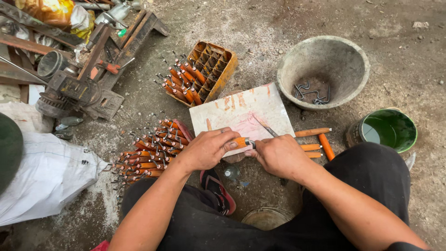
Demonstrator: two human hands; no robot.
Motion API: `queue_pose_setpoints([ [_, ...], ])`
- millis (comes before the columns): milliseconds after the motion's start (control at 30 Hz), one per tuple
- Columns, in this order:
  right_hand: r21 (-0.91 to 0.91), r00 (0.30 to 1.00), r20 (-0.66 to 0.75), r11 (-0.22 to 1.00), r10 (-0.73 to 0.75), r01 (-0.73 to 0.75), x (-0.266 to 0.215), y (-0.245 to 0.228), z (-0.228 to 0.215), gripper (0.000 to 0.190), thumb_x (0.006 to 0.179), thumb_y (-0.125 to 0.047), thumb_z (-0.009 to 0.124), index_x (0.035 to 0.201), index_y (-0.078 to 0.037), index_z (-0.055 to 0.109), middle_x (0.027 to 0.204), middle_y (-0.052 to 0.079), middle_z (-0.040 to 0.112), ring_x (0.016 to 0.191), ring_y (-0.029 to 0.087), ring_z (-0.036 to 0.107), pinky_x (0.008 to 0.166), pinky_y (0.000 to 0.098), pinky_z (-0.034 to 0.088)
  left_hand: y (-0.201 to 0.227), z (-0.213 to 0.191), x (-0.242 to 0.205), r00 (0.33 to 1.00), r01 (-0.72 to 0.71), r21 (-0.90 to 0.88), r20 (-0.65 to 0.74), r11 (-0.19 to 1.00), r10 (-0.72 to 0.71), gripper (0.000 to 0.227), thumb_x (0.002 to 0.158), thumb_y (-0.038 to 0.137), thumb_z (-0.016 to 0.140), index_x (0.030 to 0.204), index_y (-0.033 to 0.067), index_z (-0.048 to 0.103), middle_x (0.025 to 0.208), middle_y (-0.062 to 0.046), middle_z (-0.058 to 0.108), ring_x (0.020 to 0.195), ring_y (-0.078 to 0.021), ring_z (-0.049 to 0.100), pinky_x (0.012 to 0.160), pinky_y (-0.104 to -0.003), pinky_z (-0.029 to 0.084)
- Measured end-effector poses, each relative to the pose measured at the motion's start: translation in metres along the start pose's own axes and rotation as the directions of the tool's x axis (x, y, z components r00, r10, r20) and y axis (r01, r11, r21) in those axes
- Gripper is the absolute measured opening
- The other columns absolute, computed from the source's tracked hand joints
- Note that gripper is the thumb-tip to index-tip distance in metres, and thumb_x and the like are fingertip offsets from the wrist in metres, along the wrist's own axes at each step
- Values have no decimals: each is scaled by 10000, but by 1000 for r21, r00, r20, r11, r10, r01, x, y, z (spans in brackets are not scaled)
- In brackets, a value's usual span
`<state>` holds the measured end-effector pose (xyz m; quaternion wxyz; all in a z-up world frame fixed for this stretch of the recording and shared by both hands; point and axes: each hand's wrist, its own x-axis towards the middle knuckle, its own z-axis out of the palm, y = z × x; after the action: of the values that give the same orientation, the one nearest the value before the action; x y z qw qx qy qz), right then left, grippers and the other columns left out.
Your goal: The person sits on the ground and uses a hammer to drive metal hooks into orange cylindrical objects. They repeatedly pick up hooks from a container, position them on the cylinders, and strike them with a hammer. Finished items are placed into a crate nearby.
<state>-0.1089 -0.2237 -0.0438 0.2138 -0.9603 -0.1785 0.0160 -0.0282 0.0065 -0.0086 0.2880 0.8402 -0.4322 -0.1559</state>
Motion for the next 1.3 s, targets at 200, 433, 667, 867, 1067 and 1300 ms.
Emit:
queue_pose_setpoints([
  [200, 121, 1000, -4, 993, -1, 2, -8, 2, -7, 436, 945, -466, 610, 790, -60, 646, 685, 154, 696, 682, 393, 674, 619, 518, 509, 0, 9, 1, 983, 148, -202, 136, 968, -122, 339, 1033, 361, 545, 1245, 97, 547, 888, -136, 731, 841, -322, 723, 753, -417, 541],
  [433, 172, 996, -46, 982, -77, 84, -19, 6, -15, 351, 917, -392, 654, 795, -64, 638, 699, 139, 688, 678, 382, 672, 591, 496, 501, -4, 4, -10, 908, 259, -378, 409, 889, -91, 466, 957, 444, 657, 1233, 94, 521, 711, -87, 684, 587, -180, 669, 560, -340, 558],
  [667, 221, 998, -58, 974, -34, 47, -16, 30, -2, 346, 931, -369, 666, 804, -48, 674, 697, 179, 662, 689, 403, 651, 588, 478, 496, -29, -6, -14, 782, 529, -529, 607, 663, -139, 421, 1013, 429, 543, 1334, 156, 532, 668, -4, 611, 444, -81, 539, 421, -264, 472],
  [867, 486, 853, 202, 707, 481, -513, -6, 76, 22, 447, 1035, -407, 574, 788, -50, 683, 577, 96, 590, 544, 235, 524, 517, 403, 447, -63, -50, -22, 666, 701, -304, 602, 645, -440, 447, 982, 399, 542, 1389, 219, 497, 691, -46, 617, 428, -108, 518, 404, -305, 463],
  [1067, 716, 587, 623, -75, 517, -694, 37, 110, 156, 509, 1055, -501, 461, 685, -154, 418, 554, -12, 343, 465, 165, 345, 484, 360, 364, -59, -74, -22, 795, 581, -135, 304, 802, -525, 451, 1002, 459, 535, 1283, 108, 510, 736, -124, 666, 477, -194, 615, 452, -381, 519],
  [1300, 599, 424, 800, -575, 423, -557, 57, 141, 308, 515, 1072, -495, 403, 648, -209, 348, 535, -37, 233, 464, 154, 239, 519, 349, 290, -64, -75, -23, 912, 386, 50, 130, 921, -389, 484, 1019, 508, 510, 1247, 81, 513, 944, -243, 714, 860, -408, 706, 761, -533, 544],
])
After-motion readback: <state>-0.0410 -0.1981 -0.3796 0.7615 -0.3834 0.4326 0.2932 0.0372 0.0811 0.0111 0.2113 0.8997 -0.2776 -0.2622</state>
